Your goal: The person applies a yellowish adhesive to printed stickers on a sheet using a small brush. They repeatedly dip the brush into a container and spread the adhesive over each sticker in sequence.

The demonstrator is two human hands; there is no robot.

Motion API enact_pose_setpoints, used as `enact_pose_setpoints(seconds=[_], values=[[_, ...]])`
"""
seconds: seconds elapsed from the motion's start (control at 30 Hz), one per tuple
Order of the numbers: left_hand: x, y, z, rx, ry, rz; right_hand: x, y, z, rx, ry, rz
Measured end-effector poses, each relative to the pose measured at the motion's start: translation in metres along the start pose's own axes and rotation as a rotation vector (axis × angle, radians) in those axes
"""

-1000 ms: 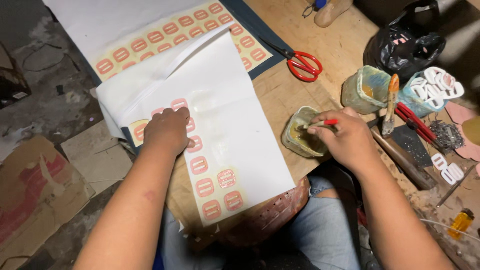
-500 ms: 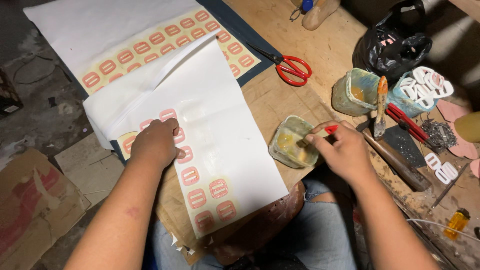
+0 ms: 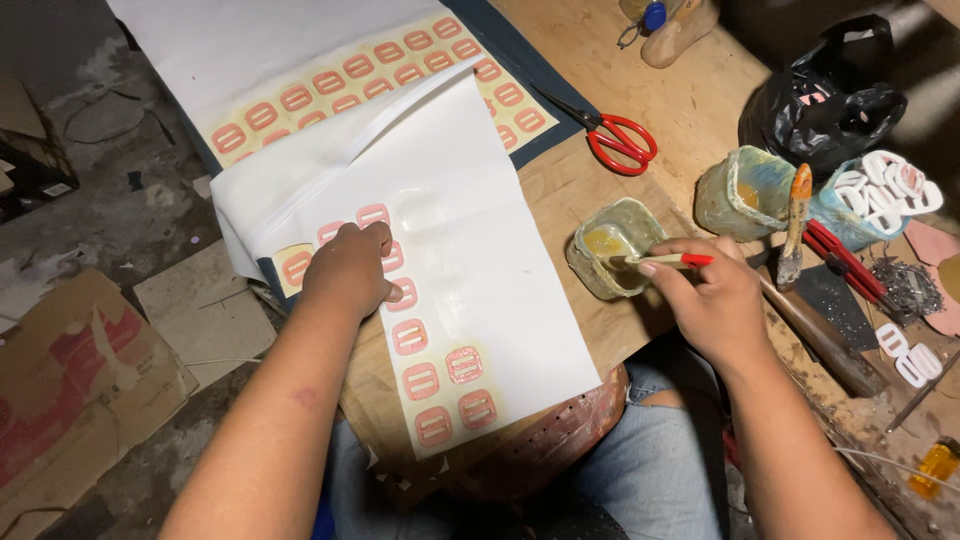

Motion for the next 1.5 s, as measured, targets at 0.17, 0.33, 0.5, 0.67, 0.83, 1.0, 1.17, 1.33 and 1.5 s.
enact_pose_setpoints(seconds=[0.17, 0.33, 0.5, 0.67, 0.83, 1.0, 1.17, 1.33, 1.5], values=[[0.002, 0.003, 0.003, -0.033, -0.019, 0.045, -0.013, 0.025, 0.027, -0.112, -0.131, -0.01], [0.002, 0.003, 0.004, -0.031, -0.02, 0.037, 0.0, 0.019, 0.03, -0.126, -0.015, 0.019], [0.002, 0.007, 0.012, -0.026, 0.037, 0.013, -0.003, -0.02, 0.015, 0.129, 0.113, 0.13], [0.001, 0.01, 0.023, 0.014, 0.107, -0.03, -0.026, 0.027, 0.006, -0.018, 0.354, 0.851], [0.001, 0.014, 0.026, 0.021, 0.123, -0.045, -0.078, 0.134, 0.013, -0.362, 0.288, 0.823], [0.004, 0.014, 0.025, -0.024, 0.081, -0.012, -0.102, 0.204, 0.019, -0.362, 0.324, 0.919], [0.005, 0.009, 0.017, -0.065, 0.061, -0.02, -0.111, 0.19, 0.009, -0.394, 0.179, 0.5], [0.006, 0.006, 0.011, -0.105, 0.033, -0.005, -0.11, 0.192, 0.017, -0.455, 0.186, 0.314], [0.007, 0.003, 0.01, -0.112, 0.034, 0.021, -0.125, 0.217, 0.036, -0.518, 0.215, 0.646]])
Point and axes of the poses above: each hand's wrist, its own z-axis towards the middle knuckle, its own y-axis out of the palm, x = y × z, the point moved 10 cm from there along z, towards the middle knuckle, and after that the axes turned 10 degrees about -y, right-handed, at the moved point
